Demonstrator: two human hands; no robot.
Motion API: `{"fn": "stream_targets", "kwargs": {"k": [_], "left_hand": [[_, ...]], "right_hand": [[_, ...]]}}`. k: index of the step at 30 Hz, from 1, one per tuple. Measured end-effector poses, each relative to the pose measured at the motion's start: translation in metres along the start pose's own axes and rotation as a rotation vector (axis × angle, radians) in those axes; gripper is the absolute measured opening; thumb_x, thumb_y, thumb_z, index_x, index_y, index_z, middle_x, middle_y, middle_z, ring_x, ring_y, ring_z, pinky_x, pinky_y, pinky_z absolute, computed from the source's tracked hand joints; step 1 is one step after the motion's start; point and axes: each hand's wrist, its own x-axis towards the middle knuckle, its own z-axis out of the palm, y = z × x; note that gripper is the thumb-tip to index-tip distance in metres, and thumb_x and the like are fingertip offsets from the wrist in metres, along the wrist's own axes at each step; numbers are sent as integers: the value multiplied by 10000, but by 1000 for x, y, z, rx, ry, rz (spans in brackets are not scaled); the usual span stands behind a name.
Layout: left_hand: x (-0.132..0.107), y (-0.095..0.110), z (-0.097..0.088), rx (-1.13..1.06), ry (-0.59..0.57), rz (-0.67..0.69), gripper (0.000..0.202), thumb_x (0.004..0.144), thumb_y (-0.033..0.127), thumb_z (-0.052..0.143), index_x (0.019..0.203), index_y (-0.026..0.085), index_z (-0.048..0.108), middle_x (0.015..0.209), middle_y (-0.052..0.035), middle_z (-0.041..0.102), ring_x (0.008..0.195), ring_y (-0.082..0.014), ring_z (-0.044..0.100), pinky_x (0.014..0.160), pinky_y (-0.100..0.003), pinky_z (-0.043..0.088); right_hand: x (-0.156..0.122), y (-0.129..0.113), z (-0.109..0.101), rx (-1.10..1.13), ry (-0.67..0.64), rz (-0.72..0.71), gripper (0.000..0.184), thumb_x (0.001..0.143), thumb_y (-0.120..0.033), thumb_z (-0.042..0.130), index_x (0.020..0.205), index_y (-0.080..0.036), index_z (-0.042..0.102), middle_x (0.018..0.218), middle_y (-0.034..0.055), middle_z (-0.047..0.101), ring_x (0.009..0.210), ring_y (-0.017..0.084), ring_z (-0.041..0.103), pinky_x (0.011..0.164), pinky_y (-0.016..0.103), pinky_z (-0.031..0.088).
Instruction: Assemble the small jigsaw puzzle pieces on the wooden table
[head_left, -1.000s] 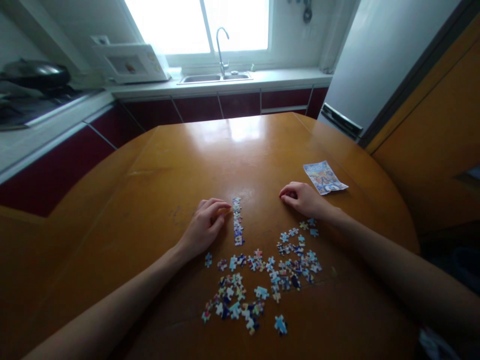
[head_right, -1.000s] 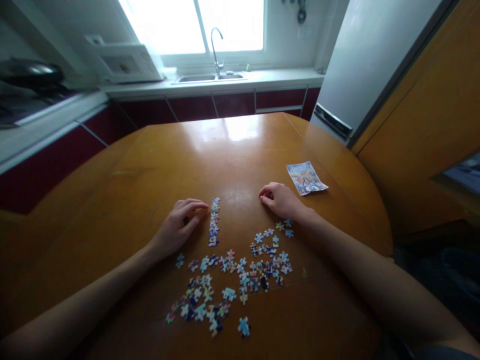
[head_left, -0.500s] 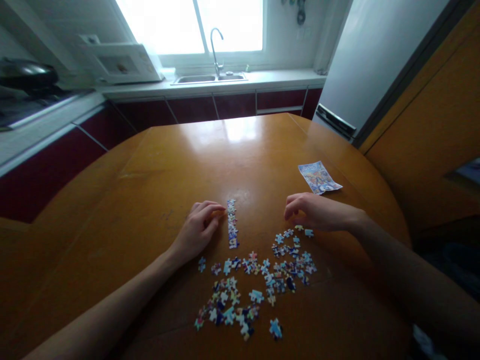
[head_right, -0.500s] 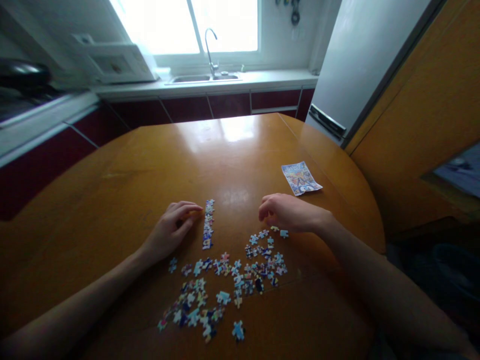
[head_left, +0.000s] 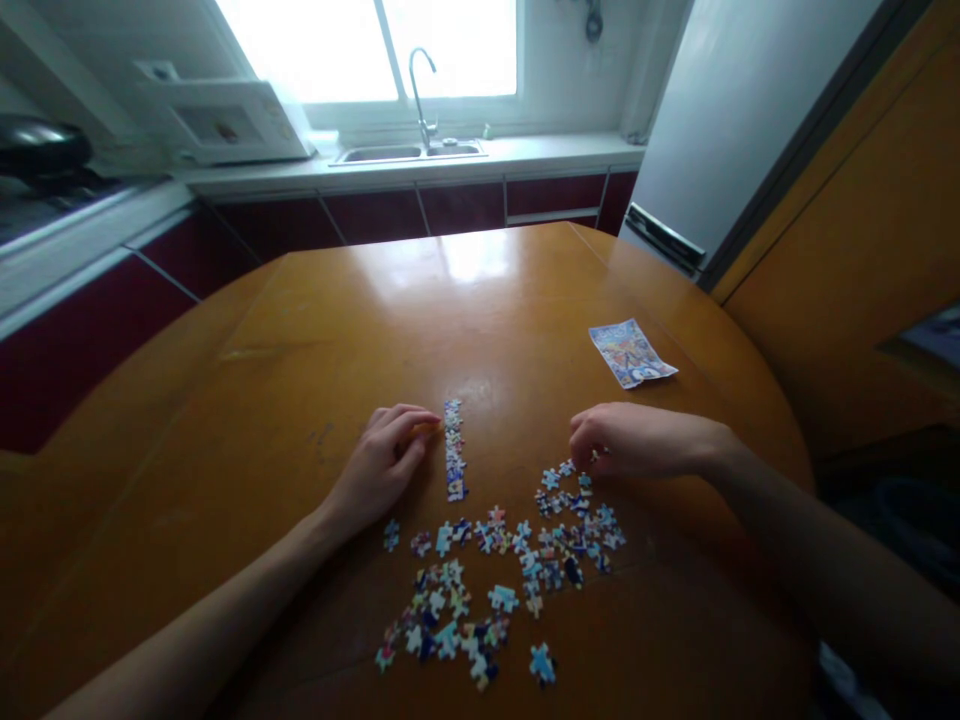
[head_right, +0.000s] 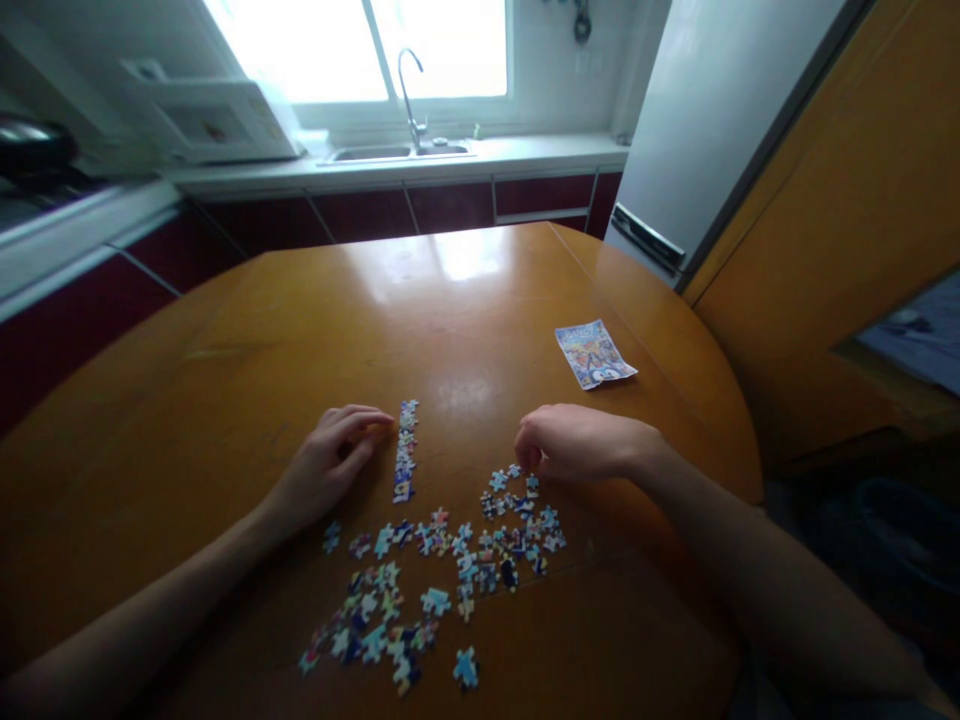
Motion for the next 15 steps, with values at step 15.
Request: {"fn": "stream_targets", "kwargs": {"k": [15], "left_hand": [[0, -1, 1, 7, -2, 8, 199, 943, 227, 499, 1059, 206, 659, 1071, -63, 659, 1047, -250, 545, 920, -413, 459]], "right_hand": [[4, -9, 17, -173, 76, 52, 85, 774, -133, 670, 740, -188, 726, 816, 77, 738, 746, 216, 666, 635, 299, 399]]}}
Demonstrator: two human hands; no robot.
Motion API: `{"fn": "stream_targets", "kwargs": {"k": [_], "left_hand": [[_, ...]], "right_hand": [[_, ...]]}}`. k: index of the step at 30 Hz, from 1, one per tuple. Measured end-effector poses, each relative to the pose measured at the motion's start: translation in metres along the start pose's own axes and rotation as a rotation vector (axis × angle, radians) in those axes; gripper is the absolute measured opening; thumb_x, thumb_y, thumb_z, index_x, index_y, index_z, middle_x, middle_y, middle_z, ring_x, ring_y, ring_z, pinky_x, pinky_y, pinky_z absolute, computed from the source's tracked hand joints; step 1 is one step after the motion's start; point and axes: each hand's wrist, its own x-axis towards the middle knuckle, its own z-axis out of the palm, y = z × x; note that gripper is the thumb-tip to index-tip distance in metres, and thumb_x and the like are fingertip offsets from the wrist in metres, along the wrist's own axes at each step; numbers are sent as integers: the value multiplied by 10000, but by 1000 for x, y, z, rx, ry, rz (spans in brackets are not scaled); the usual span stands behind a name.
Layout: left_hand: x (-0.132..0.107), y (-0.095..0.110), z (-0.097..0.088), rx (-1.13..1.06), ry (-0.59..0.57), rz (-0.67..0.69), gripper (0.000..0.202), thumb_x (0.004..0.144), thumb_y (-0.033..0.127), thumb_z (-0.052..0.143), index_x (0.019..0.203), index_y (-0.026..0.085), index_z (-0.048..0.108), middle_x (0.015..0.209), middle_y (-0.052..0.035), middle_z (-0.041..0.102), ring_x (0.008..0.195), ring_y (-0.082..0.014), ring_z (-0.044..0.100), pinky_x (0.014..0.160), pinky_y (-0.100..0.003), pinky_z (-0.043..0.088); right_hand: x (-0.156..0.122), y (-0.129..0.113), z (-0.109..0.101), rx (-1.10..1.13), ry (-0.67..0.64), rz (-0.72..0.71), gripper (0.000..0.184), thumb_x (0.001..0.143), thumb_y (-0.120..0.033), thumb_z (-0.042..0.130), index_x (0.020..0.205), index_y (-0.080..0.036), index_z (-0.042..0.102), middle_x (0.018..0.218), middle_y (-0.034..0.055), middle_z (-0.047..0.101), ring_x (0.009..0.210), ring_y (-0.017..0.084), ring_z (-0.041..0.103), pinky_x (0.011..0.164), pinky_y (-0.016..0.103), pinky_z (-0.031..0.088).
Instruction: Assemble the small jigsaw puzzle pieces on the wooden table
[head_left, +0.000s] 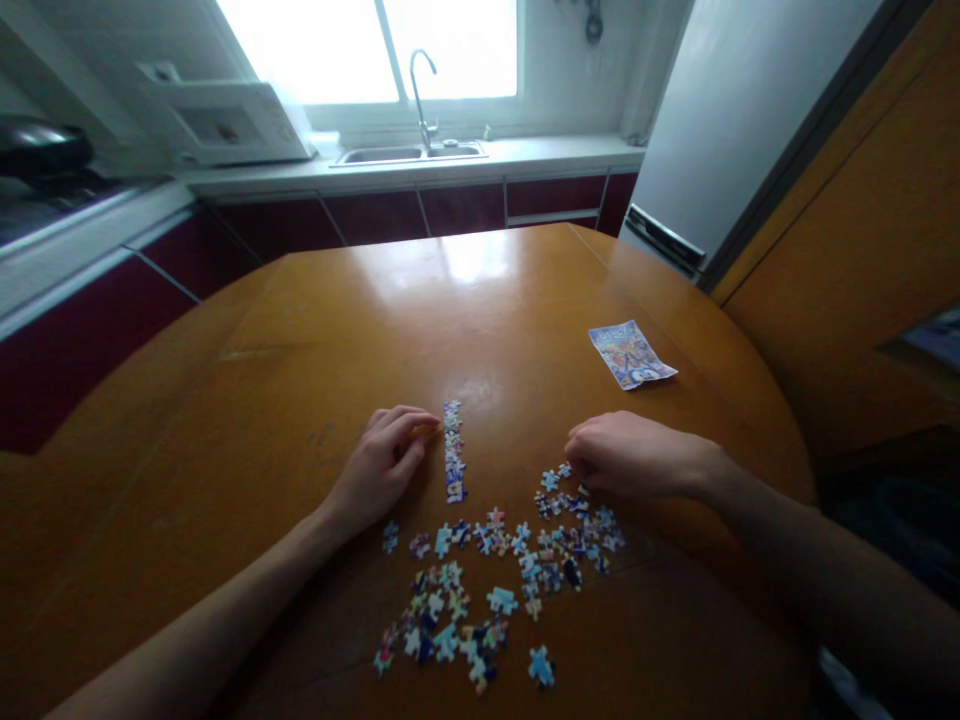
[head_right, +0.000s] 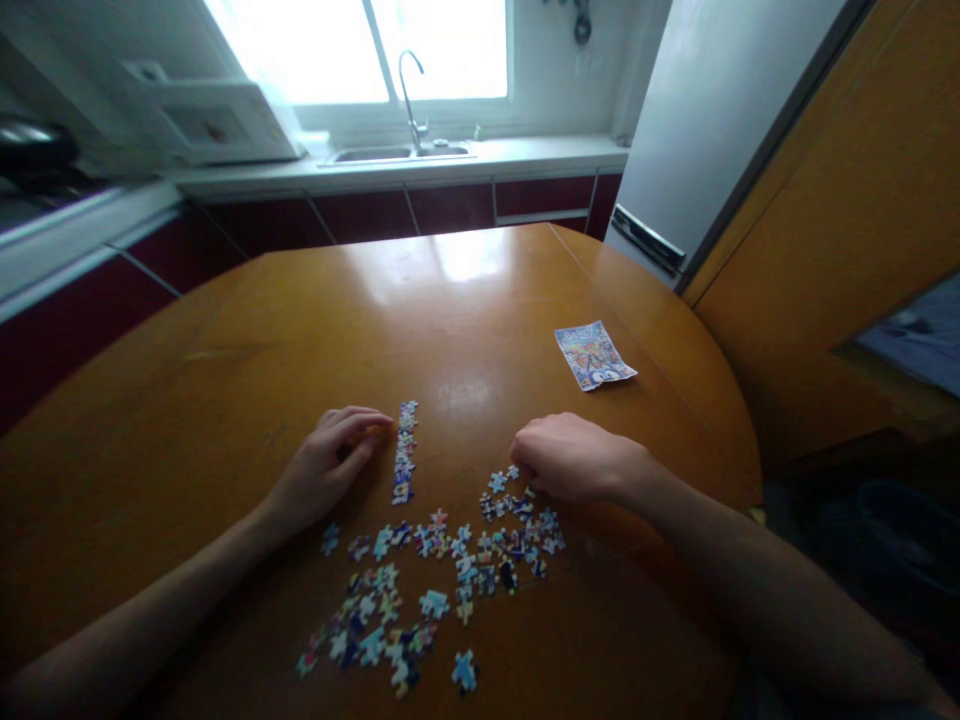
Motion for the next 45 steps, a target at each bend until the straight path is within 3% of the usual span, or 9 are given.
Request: {"fn": "stream_targets", "kwargs": {"k": [12, 20, 28, 36, 45], "left_hand": [[-1, -4, 0, 10, -16, 11, 192, 951, 211, 499, 1078, 216, 643, 1095, -60, 648, 1065, -247, 531, 936, -429, 447], [1, -1, 0, 8, -2, 12, 190, 954, 236, 498, 1059, 213, 655, 1073, -64, 659, 1042, -248, 542, 922, -425, 457], [0, 2, -2, -6, -7, 6, 189, 950, 223, 495, 1042, 209, 659, 1061, -60, 661, 1028, -244, 548, 915, -418, 461], [-1, 0, 0, -4, -7, 6, 200, 939, 193, 501, 1063, 217, 655, 1086, -60, 658, 1058, -244, 540, 951, -431, 457], [-2, 2, 2, 19, 20, 23, 212, 930, 180, 508, 1064, 221, 667, 1118, -60, 661, 1077, -252, 525, 967, -446, 447]], "right_hand": [[-12, 10, -14, 49, 30, 48, 135, 772, -102, 631, 740, -204, 713, 813, 53, 729, 740, 195, 647, 649, 289, 405], [-4, 1, 0, -28, 9, 8, 68, 769, -140, 690, 749, -198, 720, 817, 76, 736, 738, 210, 660, 627, 291, 395], [-6, -1, 1, -18, -2, -45, 96, 807, -142, 617, 758, -187, 686, 836, 77, 717, 736, 195, 636, 637, 286, 394], [0, 17, -10, 365, 30, -87, 92, 787, -111, 613, 777, -180, 672, 741, 3, 665, 652, 127, 560, 600, 241, 404], [27, 39, -4, 768, 189, -1, 147, 794, -257, 706, 875, -139, 740, 792, 46, 732, 688, 133, 623, 633, 252, 481]]}}
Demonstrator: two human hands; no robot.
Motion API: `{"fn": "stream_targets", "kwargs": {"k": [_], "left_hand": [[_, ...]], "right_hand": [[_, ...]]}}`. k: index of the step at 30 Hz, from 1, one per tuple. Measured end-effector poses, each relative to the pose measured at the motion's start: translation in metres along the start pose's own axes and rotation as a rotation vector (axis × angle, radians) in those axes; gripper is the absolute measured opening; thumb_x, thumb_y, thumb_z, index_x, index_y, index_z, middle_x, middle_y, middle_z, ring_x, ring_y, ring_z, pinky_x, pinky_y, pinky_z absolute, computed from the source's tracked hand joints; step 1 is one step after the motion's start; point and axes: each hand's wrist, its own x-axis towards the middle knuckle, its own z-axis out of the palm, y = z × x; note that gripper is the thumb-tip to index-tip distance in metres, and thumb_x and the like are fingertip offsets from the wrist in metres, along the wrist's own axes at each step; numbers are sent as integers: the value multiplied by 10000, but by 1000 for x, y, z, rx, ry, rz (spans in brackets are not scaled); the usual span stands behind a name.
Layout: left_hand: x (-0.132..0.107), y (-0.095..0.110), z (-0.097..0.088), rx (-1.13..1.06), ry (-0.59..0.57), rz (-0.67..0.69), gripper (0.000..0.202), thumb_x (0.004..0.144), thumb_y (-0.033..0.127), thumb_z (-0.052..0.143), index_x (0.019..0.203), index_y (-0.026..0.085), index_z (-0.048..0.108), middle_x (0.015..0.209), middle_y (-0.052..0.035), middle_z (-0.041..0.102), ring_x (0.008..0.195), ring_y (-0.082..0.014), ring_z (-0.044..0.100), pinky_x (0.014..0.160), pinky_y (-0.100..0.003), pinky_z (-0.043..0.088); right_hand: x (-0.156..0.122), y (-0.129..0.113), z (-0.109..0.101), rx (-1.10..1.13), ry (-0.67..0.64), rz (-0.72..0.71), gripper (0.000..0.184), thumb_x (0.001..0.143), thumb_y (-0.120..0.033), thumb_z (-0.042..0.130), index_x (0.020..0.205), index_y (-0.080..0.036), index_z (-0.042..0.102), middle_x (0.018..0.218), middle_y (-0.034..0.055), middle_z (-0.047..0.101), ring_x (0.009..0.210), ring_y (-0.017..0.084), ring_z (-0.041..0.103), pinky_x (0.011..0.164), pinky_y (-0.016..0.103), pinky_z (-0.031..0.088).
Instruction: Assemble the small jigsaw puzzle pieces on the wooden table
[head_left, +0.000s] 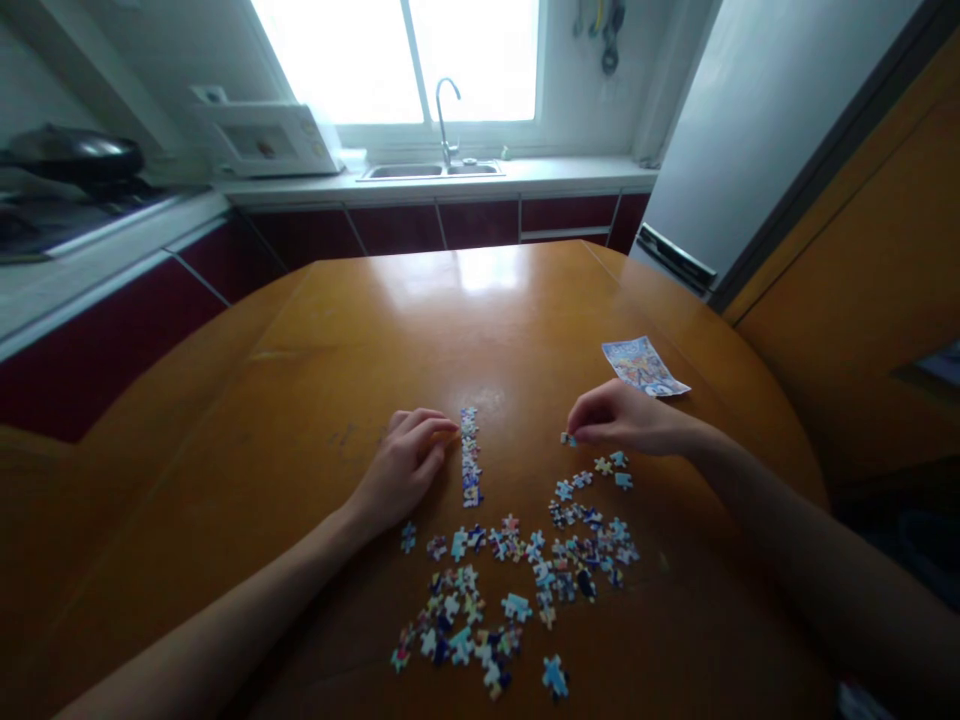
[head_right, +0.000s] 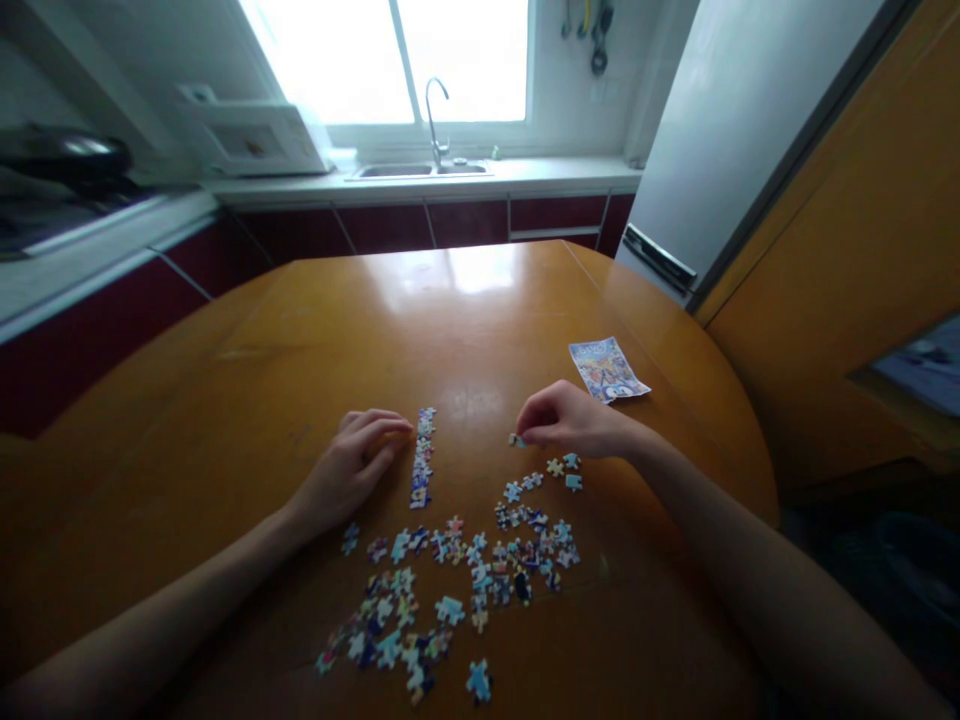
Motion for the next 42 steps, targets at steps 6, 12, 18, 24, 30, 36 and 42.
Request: {"fn": "stream_targets", "kwargs": {"k": [6, 12, 18, 24, 30, 36, 42], "left_hand": [[-2, 5, 0, 24, 24, 51, 207, 964, 186, 498, 1083, 225, 663, 1178, -47, 685, 1080, -245, 526, 976, -460, 446], [-4, 6, 2, 57, -24, 64, 221, 992, 220, 502, 1152, 235, 654, 1298, -28, 664, 1102, -243, 512, 996, -453, 428], [-5, 13, -1, 95, -109, 50, 293, 1003, 222, 464, 1249, 246, 623, 1398, -23, 607, 1137, -252, 483, 1026, -466, 403], [-5, 14, -1, 84, -137, 38, 299, 1013, 241, 454, 1271, 252, 606, 1403, -17, 599, 1144, -256, 479, 1040, -475, 401], [-6, 11, 1, 65, -116, 55, 293, 998, 223, 482, 1261, 264, 606, 1387, -13, 605, 1137, -245, 495, 1040, -460, 416], [-5, 9, 2, 42, -73, 61, 291, 1005, 233, 471, 1260, 251, 612, 1358, -35, 621, 1155, -248, 501, 1042, -486, 428], [-2, 7, 2, 37, -30, 65, 247, 1018, 247, 459, 1200, 245, 627, 1307, -43, 631, 1166, -239, 512, 1030, -468, 444]], "right_hand": [[15, 1, 6, 82, 135, 40, 152, 775, -280, 732, 850, -150, 749, 770, 55, 734, 666, 134, 631, 635, 266, 501], [56, -13, 23, 36, 259, -21, 110, 781, -201, 698, 836, -125, 754, 735, 66, 729, 620, 125, 609, 581, 249, 477], [123, -16, 47, -45, 201, -135, 103, 767, -130, 678, 785, -113, 778, 733, 69, 755, 634, 134, 633, 600, 241, 473], [153, -18, 51, -106, 146, -155, 123, 771, -126, 673, 807, -118, 790, 784, 83, 774, 694, 158, 669, 628, 246, 496], [125, -20, 33, -145, 151, -149, 131, 806, -181, 669, 829, -123, 785, 768, 78, 756, 680, 146, 642, 608, 255, 479], [75, -7, 11, -139, 49, -18, 136, 805, -197, 675, 850, -129, 785, 833, 91, 770, 744, 169, 674, 672, 280, 505], [26, 8, -1, -154, 16, 108, 127, 789, -202, 674, 835, -126, 765, 812, 86, 764, 711, 160, 660, 649, 267, 492]]}}
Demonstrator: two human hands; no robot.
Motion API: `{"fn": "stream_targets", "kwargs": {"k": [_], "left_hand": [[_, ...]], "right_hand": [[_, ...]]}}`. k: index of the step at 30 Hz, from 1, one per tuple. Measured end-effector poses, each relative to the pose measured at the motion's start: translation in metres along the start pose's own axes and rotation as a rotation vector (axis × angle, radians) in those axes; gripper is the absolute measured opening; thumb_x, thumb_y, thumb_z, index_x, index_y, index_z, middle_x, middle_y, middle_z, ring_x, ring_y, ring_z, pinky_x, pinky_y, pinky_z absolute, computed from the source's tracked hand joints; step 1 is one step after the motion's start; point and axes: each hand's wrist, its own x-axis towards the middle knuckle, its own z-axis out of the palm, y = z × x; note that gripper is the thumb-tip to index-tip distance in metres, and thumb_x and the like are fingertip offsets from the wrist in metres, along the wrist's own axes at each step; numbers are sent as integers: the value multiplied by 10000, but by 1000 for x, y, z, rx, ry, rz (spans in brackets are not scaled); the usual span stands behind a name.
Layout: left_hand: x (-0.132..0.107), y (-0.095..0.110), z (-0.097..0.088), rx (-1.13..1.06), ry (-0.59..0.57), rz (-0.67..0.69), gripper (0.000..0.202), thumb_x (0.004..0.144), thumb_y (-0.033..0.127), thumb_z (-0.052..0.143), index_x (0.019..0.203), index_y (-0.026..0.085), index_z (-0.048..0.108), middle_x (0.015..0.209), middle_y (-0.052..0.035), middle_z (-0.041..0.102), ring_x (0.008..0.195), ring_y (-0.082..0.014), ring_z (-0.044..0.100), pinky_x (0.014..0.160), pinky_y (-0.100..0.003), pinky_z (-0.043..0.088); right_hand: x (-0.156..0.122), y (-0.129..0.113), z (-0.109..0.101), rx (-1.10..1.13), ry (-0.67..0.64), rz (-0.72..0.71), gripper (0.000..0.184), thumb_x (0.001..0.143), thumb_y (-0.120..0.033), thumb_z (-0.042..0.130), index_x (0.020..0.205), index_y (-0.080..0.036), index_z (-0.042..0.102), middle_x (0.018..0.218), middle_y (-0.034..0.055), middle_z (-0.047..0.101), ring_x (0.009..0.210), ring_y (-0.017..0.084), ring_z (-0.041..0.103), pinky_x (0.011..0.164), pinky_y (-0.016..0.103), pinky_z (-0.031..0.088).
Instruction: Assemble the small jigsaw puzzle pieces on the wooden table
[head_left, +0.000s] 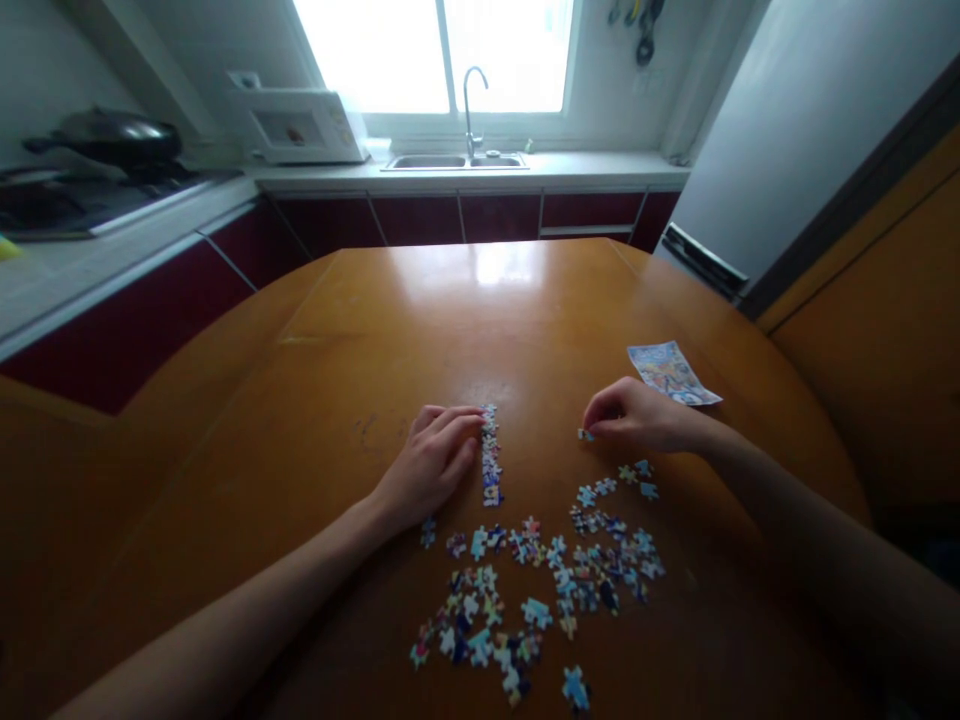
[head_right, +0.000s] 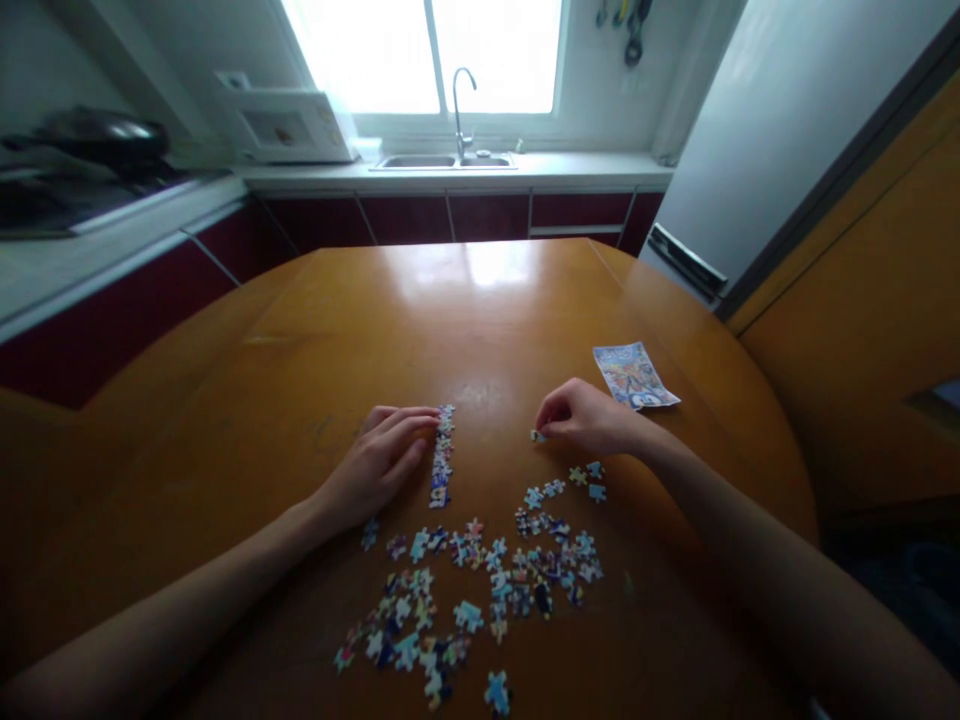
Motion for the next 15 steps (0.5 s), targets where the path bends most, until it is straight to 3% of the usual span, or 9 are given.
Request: {"fn": "stream_targets", "kwargs": {"k": [5, 15], "left_hand": [[1, -1, 0, 37, -2, -5, 245, 1030, 281, 438, 1184, 220, 620, 1256, -61, 624, 1152, -247, 511, 1027, -453, 446], [2, -9, -1, 50, -16, -30, 236, 1013, 297, 449, 1155, 224, 623, 1214, -61, 614, 1136, -256, 504, 1002, -452, 440]], "right_hand": [[-14, 4, -2, -75, -5, 18, 116, 769, -150, 650, 818, -125, 752, 747, 58, 731, 650, 139, 615, 584, 243, 451], [-12, 9, 0, -227, 15, -29, 103, 756, -120, 656, 810, -145, 739, 697, 18, 685, 602, 109, 565, 557, 225, 389]]}}
